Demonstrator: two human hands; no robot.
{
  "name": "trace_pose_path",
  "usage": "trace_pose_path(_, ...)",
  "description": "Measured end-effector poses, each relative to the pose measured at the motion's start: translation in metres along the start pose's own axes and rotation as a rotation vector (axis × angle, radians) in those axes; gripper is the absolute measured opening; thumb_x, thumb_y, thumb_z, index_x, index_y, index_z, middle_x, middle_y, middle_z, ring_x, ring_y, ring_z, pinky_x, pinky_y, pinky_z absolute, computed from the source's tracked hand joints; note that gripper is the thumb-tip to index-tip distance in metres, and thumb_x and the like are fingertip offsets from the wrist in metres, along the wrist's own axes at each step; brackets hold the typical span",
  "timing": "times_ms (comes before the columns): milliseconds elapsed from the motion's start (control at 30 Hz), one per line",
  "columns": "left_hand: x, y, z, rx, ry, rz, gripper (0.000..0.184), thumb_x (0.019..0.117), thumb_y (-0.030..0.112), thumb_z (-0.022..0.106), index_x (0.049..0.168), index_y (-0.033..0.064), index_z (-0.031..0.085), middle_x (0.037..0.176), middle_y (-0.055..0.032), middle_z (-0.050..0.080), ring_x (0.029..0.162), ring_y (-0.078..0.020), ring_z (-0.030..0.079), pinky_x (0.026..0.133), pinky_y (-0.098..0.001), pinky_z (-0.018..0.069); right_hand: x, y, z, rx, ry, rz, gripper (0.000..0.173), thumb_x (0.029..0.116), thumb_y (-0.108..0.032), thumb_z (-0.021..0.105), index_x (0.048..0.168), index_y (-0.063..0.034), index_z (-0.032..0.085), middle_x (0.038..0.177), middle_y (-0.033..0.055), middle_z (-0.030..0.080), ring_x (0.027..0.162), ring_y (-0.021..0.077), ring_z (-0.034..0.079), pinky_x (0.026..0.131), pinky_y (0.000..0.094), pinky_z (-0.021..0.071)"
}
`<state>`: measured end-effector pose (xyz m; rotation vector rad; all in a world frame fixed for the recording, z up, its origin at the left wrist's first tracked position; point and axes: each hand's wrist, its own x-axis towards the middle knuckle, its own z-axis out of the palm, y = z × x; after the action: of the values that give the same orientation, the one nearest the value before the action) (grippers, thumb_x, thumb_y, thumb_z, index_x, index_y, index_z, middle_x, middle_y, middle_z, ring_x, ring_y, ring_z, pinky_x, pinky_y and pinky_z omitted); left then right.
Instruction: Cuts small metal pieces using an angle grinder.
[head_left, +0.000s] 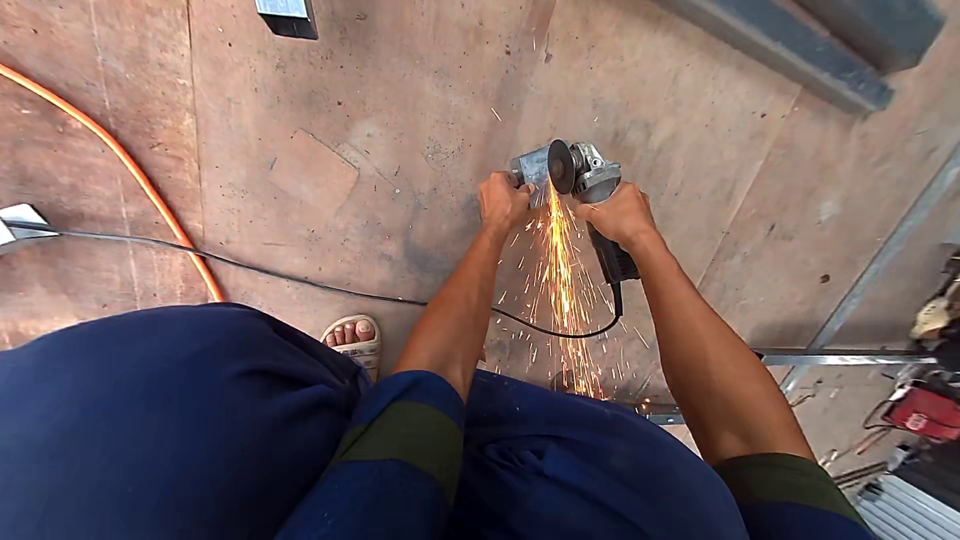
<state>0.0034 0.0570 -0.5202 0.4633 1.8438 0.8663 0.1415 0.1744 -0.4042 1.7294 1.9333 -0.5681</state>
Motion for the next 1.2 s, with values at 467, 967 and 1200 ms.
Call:
trace_pose_path(467,0.002,-0.001,0.001,0.003,0.0,-0.007,0.028,0.0911,0.035,0.074,0.095,0.0067,0.075,0.093,-0.0111,0.075,0.093,-0.0273,0.073,0.085,-0.0535,0.0578,-0.001,-0.002,-0.002,-0.02,-0.009,0.015,0.067,0.0723,-0.05,0.087,0.114,-0.002,0.067,0.105,0.0241,0.07,0.101,0.0438,0.067,0.084,0.0698,0.0506)
trace_pose_path(967,-0.001,0.003,-0.001,-0.009,-0.002,-0.017,0.027,0.0907,0.032,0.074,0.093,0.006,0.074,0.091,-0.0114,0.074,0.09,-0.028,0.073,0.083,-0.0543,0.0576,-0.002,-0.008,-0.003,-0.015,0.003,0.035,0.064,0.0711,-0.048,0.088,0.11,-0.0012,0.068,0.104,0.024,0.069,0.101,0.0432,0.067,0.084,0.0696,0.0504)
trace_pose_path(1200,0.0,0.002,0.0,-0.017,-0.008,-0.02,0.027,0.0914,0.033,0.074,0.092,0.0063,0.074,0.091,-0.0119,0.074,0.091,-0.0288,0.072,0.083,-0.0553,0.0573,0.0,-0.009,-0.004,-0.028,-0.001,0.037,0.066,0.0709,-0.049,0.087,0.111,-0.0007,0.067,0.104,0.0244,0.069,0.1,0.0432,0.067,0.084,0.0695,0.0504)
